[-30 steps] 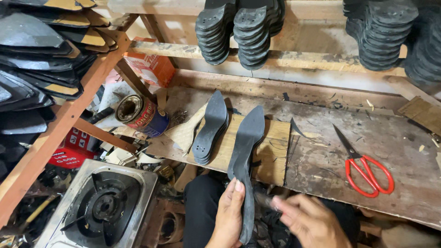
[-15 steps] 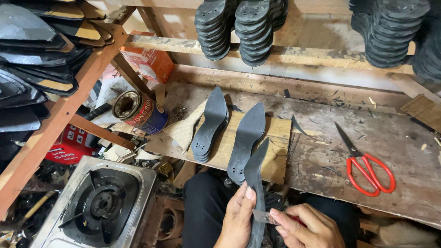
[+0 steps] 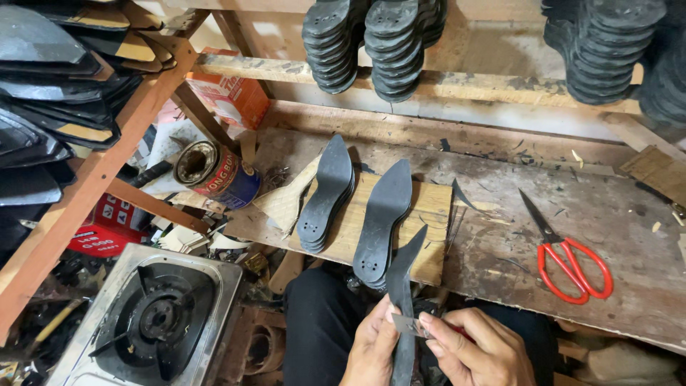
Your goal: The person trims the edges of black shoe insoles using scissors and a utility knife, then stacks the finished insoles on a wooden shelf. The person handles multiple insoles one at a time, alternating between cutting and scraping to refine the edges.
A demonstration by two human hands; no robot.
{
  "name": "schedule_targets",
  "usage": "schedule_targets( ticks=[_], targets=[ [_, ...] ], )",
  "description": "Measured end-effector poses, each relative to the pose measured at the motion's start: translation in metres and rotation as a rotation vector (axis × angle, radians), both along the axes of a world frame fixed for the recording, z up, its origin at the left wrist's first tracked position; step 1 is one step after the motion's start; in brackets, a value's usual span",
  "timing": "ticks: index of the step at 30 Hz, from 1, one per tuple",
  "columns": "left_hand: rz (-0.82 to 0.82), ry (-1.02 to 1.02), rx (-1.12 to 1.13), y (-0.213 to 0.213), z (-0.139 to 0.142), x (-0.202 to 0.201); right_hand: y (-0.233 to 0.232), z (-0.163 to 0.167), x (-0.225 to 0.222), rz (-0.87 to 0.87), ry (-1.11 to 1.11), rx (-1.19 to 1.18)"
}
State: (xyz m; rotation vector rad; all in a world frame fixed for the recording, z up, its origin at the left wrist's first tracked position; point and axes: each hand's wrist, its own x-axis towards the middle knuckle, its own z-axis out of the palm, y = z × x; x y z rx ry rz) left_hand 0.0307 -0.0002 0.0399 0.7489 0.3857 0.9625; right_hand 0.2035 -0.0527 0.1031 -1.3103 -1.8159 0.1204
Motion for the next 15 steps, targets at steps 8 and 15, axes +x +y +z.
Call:
schedule_targets(
  ticks=[8, 15],
  targets=[
    [-0.182, -0.514, -0.074, -0.019, -0.001, 0.001, 0.01, 0.011, -0.002, -0.11, 0.012, -0.005],
    [-0.072, 0.225, 0.014, -0.036, -0.026, 0.003, 0.031, 0.009, 0.033, -0.458, -0.04, -0.116]
  ],
)
